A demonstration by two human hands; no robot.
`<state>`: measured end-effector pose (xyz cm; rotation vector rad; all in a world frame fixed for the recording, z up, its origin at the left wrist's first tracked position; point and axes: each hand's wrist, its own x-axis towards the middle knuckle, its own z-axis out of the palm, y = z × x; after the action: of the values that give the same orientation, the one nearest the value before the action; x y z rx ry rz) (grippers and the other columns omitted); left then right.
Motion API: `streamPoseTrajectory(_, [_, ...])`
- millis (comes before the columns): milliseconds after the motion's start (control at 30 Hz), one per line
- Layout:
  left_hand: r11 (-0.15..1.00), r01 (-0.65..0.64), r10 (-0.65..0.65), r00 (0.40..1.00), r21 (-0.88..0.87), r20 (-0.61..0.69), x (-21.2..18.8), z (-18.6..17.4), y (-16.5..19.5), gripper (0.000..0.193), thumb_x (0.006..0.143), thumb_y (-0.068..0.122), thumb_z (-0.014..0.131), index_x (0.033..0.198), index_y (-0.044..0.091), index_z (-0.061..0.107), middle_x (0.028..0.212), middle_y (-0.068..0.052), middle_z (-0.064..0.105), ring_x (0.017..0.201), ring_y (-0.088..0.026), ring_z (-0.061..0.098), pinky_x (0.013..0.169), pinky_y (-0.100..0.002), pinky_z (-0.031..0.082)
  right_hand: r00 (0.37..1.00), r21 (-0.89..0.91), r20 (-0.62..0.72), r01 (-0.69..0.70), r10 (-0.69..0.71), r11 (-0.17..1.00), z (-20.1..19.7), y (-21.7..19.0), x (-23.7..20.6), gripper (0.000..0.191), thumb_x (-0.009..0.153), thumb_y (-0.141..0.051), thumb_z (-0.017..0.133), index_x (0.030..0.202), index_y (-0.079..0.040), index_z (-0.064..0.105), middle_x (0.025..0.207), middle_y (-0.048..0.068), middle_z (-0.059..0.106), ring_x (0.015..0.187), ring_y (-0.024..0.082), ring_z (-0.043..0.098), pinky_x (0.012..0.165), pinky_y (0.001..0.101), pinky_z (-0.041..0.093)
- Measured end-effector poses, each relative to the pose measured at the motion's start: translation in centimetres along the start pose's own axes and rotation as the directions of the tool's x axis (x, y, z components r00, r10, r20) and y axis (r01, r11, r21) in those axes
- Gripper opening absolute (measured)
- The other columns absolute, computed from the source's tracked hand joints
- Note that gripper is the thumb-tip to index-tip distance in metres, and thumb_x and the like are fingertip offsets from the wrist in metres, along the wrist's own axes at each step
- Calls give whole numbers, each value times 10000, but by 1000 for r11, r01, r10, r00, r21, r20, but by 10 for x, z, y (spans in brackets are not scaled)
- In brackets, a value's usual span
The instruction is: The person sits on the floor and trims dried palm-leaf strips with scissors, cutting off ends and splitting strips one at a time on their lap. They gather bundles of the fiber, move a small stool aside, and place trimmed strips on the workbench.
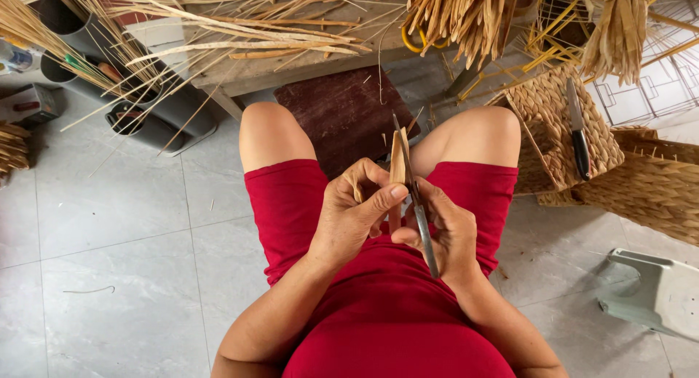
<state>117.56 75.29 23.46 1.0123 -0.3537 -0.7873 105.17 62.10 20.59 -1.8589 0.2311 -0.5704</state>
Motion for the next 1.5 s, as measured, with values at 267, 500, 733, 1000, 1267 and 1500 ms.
streamPoseTrajectory(267, [1000, -8, 8, 1000, 11, 28, 2, 0, 2, 191, 978, 215, 708, 935, 72, 589, 659, 3, 631, 501, -51, 575, 406, -183, 400, 997, 118, -74, 14, -5, 993, 1, -1, 7, 611, 902, -223, 804, 1398, -20, 510, 899, 20, 673, 751, 67, 650, 633, 200, 513])
streamPoseTrajectory(500, [991, -46, 49, 999, -124, 23, 3, 3, -1, 153, 1012, 153, 682, 1030, 39, 583, 872, -66, 722, 538, -33, 494, 445, -200, 410, 982, 354, -14, -171, 188, 919, 8, -8, 8, 521, 928, -44, 754, 1391, -13, 518, 1056, 69, 656, 884, 116, 668, 766, 255, 582])
streamPoseTrajectory(733, [989, -135, 134, 991, -53, -17, 5, -1, -4, 111, 1026, 100, 646, 1022, 49, 547, 870, -44, 710, 535, -21, 485, 453, -204, 403, 989, 208, -144, 52, -23, 977, 4, -8, 4, 516, 974, -83, 780, 1407, -42, 501, 1026, 65, 685, 823, 75, 635, 747, 205, 486])
streamPoseTrajectory(1000, [787, -247, 364, 926, 565, -101, 0, 7, -16, 163, 978, 74, 755, 1001, 66, 594, 699, 53, 590, 620, 0, 519, 546, -182, 454, 968, 101, -217, 150, -126, 983, 7, -15, 22, 553, 945, -41, 812, 1393, -9, 488, 1080, 83, 668, 820, 73, 591, 709, 174, 471])
streamPoseTrajectory(1267, [867, -284, 286, 957, 410, 58, -3, 9, -1, 261, 912, 95, 779, 1072, 54, 577, 875, 52, 615, 667, -9, 514, 548, -191, 435, 961, 168, -238, 184, -142, 968, -1, -34, 46, 375, 1013, 77, 739, 1319, 15, 531, 1242, 64, 568, 1000, 147, 685, 815, 243, 605])
streamPoseTrajectory(1500, [996, 28, -13, 984, -82, 175, 2, -5, -1, 152, 1025, 119, 695, 1122, 9, 659, 811, 30, 604, 647, -30, 463, 533, -199, 345, 989, 326, -134, 103, -62, 940, -11, -48, 56, 390, 972, 57, 761, 1293, 24, 542, 1117, 54, 529, 896, 133, 649, 743, 229, 558])
